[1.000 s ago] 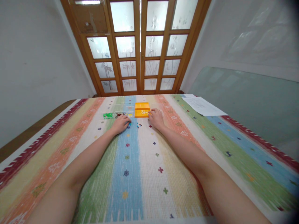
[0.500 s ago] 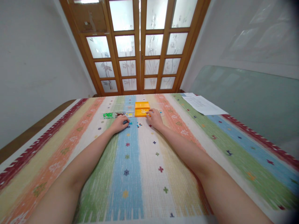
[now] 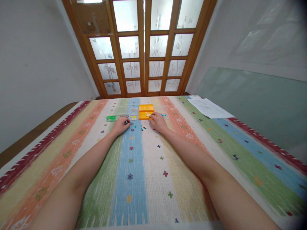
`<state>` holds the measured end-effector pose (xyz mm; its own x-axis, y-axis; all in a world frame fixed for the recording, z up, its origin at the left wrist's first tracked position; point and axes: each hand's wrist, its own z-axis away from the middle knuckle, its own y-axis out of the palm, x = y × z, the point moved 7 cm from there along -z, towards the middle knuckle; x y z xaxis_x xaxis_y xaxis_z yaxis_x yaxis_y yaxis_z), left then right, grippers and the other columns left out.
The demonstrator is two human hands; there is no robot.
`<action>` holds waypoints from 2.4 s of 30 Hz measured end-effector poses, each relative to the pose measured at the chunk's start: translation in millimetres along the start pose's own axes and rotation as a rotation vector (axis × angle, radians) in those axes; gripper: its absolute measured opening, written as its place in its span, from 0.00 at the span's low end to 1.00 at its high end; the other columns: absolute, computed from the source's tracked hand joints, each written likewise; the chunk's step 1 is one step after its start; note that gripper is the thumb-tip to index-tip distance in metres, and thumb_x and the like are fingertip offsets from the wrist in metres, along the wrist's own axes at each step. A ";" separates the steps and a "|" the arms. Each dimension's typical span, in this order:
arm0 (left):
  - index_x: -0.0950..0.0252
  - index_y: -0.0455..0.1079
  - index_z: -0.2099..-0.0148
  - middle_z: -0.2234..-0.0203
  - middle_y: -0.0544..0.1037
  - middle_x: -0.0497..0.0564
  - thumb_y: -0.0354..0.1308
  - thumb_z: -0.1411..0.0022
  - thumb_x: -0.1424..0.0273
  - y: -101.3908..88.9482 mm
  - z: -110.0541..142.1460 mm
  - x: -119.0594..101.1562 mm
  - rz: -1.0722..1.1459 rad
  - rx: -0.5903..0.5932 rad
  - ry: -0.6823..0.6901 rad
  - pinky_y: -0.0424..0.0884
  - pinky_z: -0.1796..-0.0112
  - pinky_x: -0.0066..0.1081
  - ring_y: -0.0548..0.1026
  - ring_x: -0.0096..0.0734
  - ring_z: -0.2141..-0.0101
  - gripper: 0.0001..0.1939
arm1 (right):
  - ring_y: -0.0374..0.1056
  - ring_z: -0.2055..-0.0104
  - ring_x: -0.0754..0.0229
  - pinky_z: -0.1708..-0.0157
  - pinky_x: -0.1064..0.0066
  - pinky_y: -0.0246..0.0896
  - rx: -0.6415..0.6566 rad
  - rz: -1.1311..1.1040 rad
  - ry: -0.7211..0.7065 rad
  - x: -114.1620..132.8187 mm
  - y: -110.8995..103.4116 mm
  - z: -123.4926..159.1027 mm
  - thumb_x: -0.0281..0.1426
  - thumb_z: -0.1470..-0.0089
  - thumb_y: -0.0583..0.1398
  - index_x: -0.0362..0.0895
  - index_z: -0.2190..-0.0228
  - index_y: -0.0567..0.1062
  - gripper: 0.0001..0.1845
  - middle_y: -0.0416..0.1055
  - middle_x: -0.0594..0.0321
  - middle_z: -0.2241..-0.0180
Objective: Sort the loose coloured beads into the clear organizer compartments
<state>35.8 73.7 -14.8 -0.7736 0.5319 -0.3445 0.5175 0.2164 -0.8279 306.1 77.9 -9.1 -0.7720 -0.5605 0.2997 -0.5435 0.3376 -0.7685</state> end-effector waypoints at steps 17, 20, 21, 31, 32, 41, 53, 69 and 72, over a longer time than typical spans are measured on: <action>0.59 0.80 0.52 0.55 0.78 0.55 0.59 0.33 0.67 8.0 2.8 -42.3 -0.085 0.081 0.160 0.68 0.47 0.45 0.72 0.45 0.52 0.10 | 0.68 0.54 0.51 0.51 0.61 0.57 0.121 0.029 -0.235 33.9 1.5 4.1 0.32 0.31 0.58 0.44 0.62 0.81 0.12 0.78 0.54 0.58; 0.59 0.80 0.53 0.55 0.78 0.56 0.61 0.33 0.65 10.9 3.5 -52.0 -0.122 0.097 0.174 0.68 0.47 0.46 0.71 0.46 0.52 0.10 | 0.68 0.54 0.52 0.52 0.62 0.57 0.128 0.034 -0.241 34.5 2.4 4.0 0.32 0.31 0.57 0.44 0.62 0.81 0.12 0.78 0.54 0.59; 0.59 0.80 0.53 0.56 0.78 0.55 0.61 0.34 0.65 11.8 3.6 -54.2 -0.129 0.100 0.172 0.68 0.47 0.46 0.71 0.47 0.52 0.10 | 0.68 0.54 0.52 0.52 0.62 0.57 0.130 0.032 -0.241 34.6 2.7 4.0 0.32 0.31 0.57 0.44 0.62 0.81 0.12 0.77 0.54 0.59; 0.59 0.79 0.59 0.59 0.78 0.53 0.62 0.34 0.65 12.1 4.8 -63.0 -0.045 0.123 0.199 0.67 0.47 0.44 0.72 0.43 0.54 0.06 | 0.69 0.52 0.52 0.49 0.61 0.59 0.179 -0.035 -0.334 49.6 8.0 7.9 0.32 0.32 0.59 0.45 0.58 0.83 0.12 0.78 0.54 0.57; 0.59 0.79 0.60 0.59 0.78 0.53 0.62 0.34 0.65 12.5 5.3 -64.8 -0.026 0.137 0.214 0.67 0.46 0.44 0.72 0.43 0.53 0.06 | 0.69 0.52 0.52 0.49 0.60 0.59 0.190 -0.049 -0.351 51.9 9.0 8.6 0.32 0.32 0.58 0.45 0.57 0.83 0.12 0.78 0.54 0.57; 0.59 0.77 0.61 0.60 0.80 0.53 0.61 0.34 0.63 13.5 2.2 -60.6 0.067 0.159 0.160 0.67 0.46 0.45 0.74 0.45 0.53 0.07 | 0.71 0.48 0.51 0.44 0.56 0.62 0.266 -0.113 -0.378 57.3 12.8 11.4 0.31 0.32 0.57 0.47 0.51 0.83 0.15 0.78 0.54 0.51; 0.63 0.76 0.59 0.68 0.80 0.50 0.58 0.34 0.64 -31.3 4.3 43.2 0.207 -0.338 -0.390 0.67 0.63 0.32 0.74 0.35 0.68 0.09 | 0.56 0.29 0.48 0.31 0.48 0.51 0.383 -0.118 -0.460 91.9 38.9 18.9 0.40 0.28 0.55 0.48 0.35 0.71 0.24 0.61 0.51 0.31; 0.64 0.76 0.61 0.70 0.79 0.49 0.58 0.37 0.61 -22.0 11.3 95.3 0.444 -0.487 -0.559 0.66 0.69 0.28 0.72 0.30 0.73 0.12 | 0.65 0.37 0.49 0.36 0.50 0.57 0.361 -0.179 -0.508 97.1 34.1 18.6 0.37 0.28 0.56 0.48 0.40 0.76 0.20 0.70 0.50 0.39; 0.65 0.76 0.60 0.69 0.80 0.50 0.59 0.37 0.61 -19.7 11.6 98.6 0.512 -0.499 -0.602 0.66 0.70 0.27 0.71 0.29 0.74 0.12 | 0.63 0.35 0.49 0.35 0.49 0.56 0.372 -0.176 -0.500 94.9 36.9 19.3 0.36 0.28 0.55 0.48 0.40 0.76 0.20 0.69 0.51 0.37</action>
<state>-54.9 112.4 -37.6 -0.3950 0.1758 -0.9017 0.8367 0.4742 -0.2740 219.1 22.6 -19.9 -0.3862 -0.8985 0.2088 -0.4283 -0.0258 -0.9033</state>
